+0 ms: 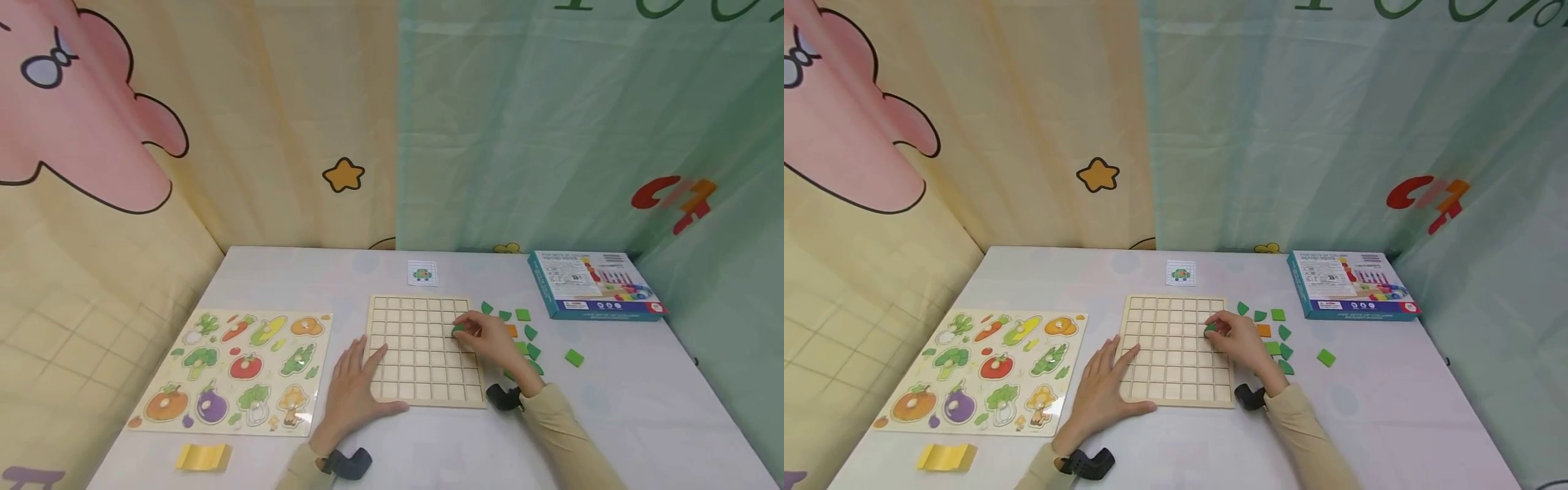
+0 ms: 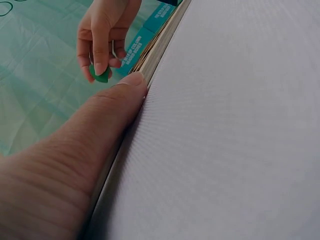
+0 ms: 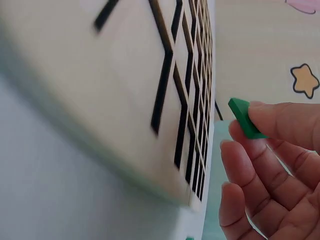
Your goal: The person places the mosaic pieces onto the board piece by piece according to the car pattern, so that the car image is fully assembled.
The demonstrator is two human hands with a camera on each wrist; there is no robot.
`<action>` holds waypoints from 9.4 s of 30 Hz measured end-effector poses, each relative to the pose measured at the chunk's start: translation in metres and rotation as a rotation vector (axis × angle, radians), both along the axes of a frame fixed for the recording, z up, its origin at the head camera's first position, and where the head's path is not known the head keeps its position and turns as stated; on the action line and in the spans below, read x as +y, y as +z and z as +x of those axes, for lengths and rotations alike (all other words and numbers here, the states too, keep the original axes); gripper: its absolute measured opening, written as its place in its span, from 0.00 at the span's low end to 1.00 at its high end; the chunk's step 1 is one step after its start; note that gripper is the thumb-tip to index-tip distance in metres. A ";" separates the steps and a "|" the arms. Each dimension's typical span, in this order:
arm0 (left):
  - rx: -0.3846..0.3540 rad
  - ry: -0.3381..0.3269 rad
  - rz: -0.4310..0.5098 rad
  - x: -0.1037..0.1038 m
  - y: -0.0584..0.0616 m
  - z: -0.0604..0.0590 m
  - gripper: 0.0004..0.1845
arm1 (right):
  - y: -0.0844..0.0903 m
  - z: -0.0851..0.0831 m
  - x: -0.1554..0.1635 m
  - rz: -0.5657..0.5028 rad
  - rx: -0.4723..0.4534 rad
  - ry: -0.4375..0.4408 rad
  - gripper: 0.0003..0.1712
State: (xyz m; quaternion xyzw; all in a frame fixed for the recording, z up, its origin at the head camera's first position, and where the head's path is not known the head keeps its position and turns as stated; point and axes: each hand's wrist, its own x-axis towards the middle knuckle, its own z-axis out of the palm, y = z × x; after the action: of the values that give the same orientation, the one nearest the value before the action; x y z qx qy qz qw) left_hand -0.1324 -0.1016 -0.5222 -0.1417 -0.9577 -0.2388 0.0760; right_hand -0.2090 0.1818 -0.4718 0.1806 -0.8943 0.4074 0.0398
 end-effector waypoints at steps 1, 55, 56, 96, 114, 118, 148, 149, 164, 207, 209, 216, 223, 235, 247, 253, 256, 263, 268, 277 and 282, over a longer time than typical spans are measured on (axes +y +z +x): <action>0.002 0.000 -0.001 0.000 0.000 0.000 0.59 | 0.000 -0.001 -0.003 -0.002 -0.010 -0.002 0.09; 0.008 -0.002 -0.013 -0.001 -0.002 0.000 0.59 | -0.002 -0.035 -0.081 0.165 -0.140 0.057 0.02; 0.008 -0.001 -0.014 -0.001 -0.002 0.000 0.60 | -0.001 -0.035 -0.082 0.164 -0.141 0.060 0.02; 0.017 -0.005 -0.030 -0.002 -0.003 -0.001 0.60 | 0.018 0.034 0.071 0.164 -0.091 -0.167 0.12; 0.012 -0.009 -0.023 -0.001 -0.003 -0.001 0.60 | 0.007 0.042 0.063 0.390 -0.149 -0.227 0.17; 0.010 -0.014 -0.025 -0.001 -0.003 -0.001 0.60 | 0.006 0.041 0.059 0.419 -0.149 -0.247 0.16; 0.006 -0.008 -0.037 -0.002 -0.001 0.000 0.59 | 0.008 0.045 0.049 0.378 -0.249 -0.272 0.15; 0.005 -0.007 -0.036 -0.002 0.000 0.000 0.59 | 0.008 0.046 0.049 0.376 -0.247 -0.271 0.15; 0.021 -0.011 -0.038 -0.001 -0.001 0.000 0.60 | 0.008 0.057 0.042 0.367 -0.188 -0.259 0.12; 0.013 -0.008 -0.035 -0.002 0.000 -0.001 0.60 | 0.006 -0.007 -0.045 0.216 -0.034 -0.075 0.03; 0.010 -0.008 -0.034 -0.002 -0.001 -0.001 0.60 | 0.005 -0.011 -0.049 0.218 -0.020 -0.074 0.04; 0.004 -0.010 -0.035 -0.002 0.000 0.000 0.60 | 0.003 -0.017 -0.058 0.208 -0.044 -0.072 0.05; 0.005 -0.006 -0.037 -0.002 -0.001 0.000 0.60 | 0.002 -0.021 -0.063 0.187 -0.072 -0.048 0.04; -0.001 0.003 -0.036 -0.002 -0.005 -0.001 0.60 | 0.003 -0.022 -0.063 0.214 -0.094 -0.061 0.02; 0.013 -0.004 -0.044 -0.001 -0.004 0.000 0.60 | 0.000 -0.018 -0.060 0.273 -0.026 -0.034 0.07; 0.011 -0.005 -0.053 -0.002 -0.003 -0.001 0.60 | 0.002 -0.017 -0.057 0.308 -0.034 0.022 0.11; 0.012 -0.007 -0.052 -0.002 -0.003 -0.001 0.60 | 0.004 -0.014 -0.052 0.314 -0.056 0.063 0.13; 0.005 -0.012 -0.043 0.000 -0.002 -0.001 0.60 | 0.005 -0.002 -0.029 0.226 -0.033 0.129 0.14; 0.000 -0.013 -0.039 0.001 -0.001 -0.002 0.60 | 0.008 0.011 -0.001 0.140 0.009 0.084 0.13; 0.014 -0.015 -0.036 0.000 -0.001 -0.001 0.60 | 0.017 0.029 0.056 0.175 0.002 -0.119 0.10; 0.017 -0.016 -0.038 -0.001 0.000 -0.001 0.60 | 0.019 0.035 0.079 0.221 -0.060 -0.235 0.10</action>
State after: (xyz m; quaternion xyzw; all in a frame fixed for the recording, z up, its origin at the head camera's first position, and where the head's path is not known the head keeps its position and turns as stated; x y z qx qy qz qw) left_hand -0.1334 -0.1025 -0.5226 -0.1529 -0.9601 -0.2202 0.0795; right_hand -0.1739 0.2613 -0.4528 0.0657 -0.9495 0.3041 0.0402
